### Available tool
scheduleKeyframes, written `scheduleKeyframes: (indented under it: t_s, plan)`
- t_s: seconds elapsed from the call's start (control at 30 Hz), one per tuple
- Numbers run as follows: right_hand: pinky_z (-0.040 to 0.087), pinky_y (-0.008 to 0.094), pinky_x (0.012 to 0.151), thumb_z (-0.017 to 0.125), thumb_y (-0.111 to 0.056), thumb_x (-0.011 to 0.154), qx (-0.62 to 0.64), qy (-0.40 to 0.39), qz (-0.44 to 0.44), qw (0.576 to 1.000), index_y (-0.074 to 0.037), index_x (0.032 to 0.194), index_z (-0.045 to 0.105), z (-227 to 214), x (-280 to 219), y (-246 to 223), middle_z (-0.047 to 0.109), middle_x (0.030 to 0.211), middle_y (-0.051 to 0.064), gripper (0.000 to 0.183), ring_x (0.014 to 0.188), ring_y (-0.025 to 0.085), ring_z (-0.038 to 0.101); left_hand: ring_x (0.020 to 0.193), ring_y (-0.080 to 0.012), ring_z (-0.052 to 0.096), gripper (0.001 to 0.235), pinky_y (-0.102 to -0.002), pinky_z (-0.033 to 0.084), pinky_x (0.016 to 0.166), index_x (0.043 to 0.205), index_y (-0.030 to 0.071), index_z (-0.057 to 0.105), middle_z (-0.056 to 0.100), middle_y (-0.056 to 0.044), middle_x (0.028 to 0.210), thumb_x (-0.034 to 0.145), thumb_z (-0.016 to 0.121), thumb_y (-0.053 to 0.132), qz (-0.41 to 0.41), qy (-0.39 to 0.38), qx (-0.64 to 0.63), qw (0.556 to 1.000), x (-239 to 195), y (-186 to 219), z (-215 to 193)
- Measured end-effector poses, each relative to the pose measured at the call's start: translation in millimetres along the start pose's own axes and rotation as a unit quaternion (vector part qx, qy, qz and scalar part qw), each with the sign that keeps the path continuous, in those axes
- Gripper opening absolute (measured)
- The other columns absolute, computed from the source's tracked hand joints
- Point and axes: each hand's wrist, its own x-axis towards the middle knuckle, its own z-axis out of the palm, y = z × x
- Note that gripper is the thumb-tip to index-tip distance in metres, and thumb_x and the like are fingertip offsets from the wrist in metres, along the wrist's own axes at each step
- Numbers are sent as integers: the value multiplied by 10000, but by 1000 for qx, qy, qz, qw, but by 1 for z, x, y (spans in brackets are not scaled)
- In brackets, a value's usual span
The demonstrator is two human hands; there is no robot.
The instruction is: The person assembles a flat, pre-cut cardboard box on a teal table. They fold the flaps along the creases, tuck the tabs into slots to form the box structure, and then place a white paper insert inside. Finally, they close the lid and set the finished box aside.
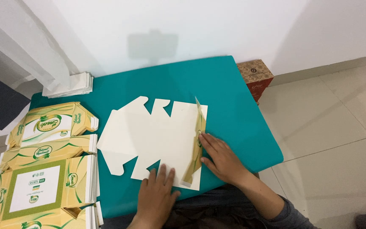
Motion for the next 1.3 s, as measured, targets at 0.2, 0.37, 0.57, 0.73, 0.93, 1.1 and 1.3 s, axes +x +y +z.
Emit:
scheduleKeyframes:
  t_s: [0.2, 0.37, 0.57, 0.73, 0.93, 1.1, 1.3]
  plan:
    - [205, 525, 1289, 342, -509, 1106, -107, -73, -10, 992, -182, 1673, 124, 5, 2, 3, 142, 1733, 82, 690, 1601, 318, 125, 1157, -338, 520, 581, -497, 505, 804, 1400, 147, 578, 548, -81, 1458, 936, 676, 483, 67, 6, -100, 993, 5, -3, -5]
    - [158, 578, 1260, 346, -561, 1094, -159, -93, -27, 983, -186, 1675, 162, 11, 12, 18, 125, 1742, 57, 716, 1604, 303, 101, 1104, -323, 583, 480, -460, 522, 857, 1395, 51, 557, 636, -116, 1316, 983, 588, 295, 14, 99, -209, 973, 8, 1, -8]
    - [102, 556, 1327, 294, -508, 1114, -156, -114, -54, 980, -185, 1668, 88, 3, 29, 32, 39, 1735, 46, 674, 1608, 277, 42, 1134, -342, 551, 541, -502, 481, 800, 1476, 194, 544, 542, -87, 1496, 959, 583, 348, 54, 117, -207, 970, 16, 3, -17]
    - [114, 564, 1258, 364, -519, 1116, -200, -96, -150, 964, -97, 1688, 147, -5, 9, 13, 157, 1750, 141, 743, 1617, 294, 133, 1059, -330, 543, 496, -486, 449, 774, 1443, 212, 587, 573, -19, 1496, 1010, 572, 452, 58, 147, -166, 973, 19, 4, -12]
    - [19, 564, 1266, 307, -549, 1122, -103, -217, -179, 954, -131, 1693, 82, -23, 9, 16, 73, 1765, 65, 743, 1621, 259, 68, 1063, -298, 556, 509, -465, 451, 782, 1456, 217, 581, 571, -6, 1506, 1005, 573, 454, 52, 160, -175, 970, 18, 7, -11]
    - [2, 569, 1249, 252, -583, 1095, -146, -224, -124, 956, -129, 1681, 84, -20, 53, 51, 86, 1758, 91, 760, 1611, 259, 81, 1117, -306, 552, 514, -471, 439, 805, 1459, 235, 582, 570, 8, 1510, 998, 575, 461, 39, 156, -175, 971, 14, 8, -6]
    - [-76, 567, 1293, 247, -602, 1069, -148, -238, -29, 959, -169, 1666, -50, -19, 93, 84, -33, 1755, 43, 794, 1620, 230, -6, 1118, -309, 549, 508, -481, 449, 824, 1449, 219, 594, 578, -12, 1504, 1001, 585, 459, 38, 157, -180, 970, 14, 8, -8]
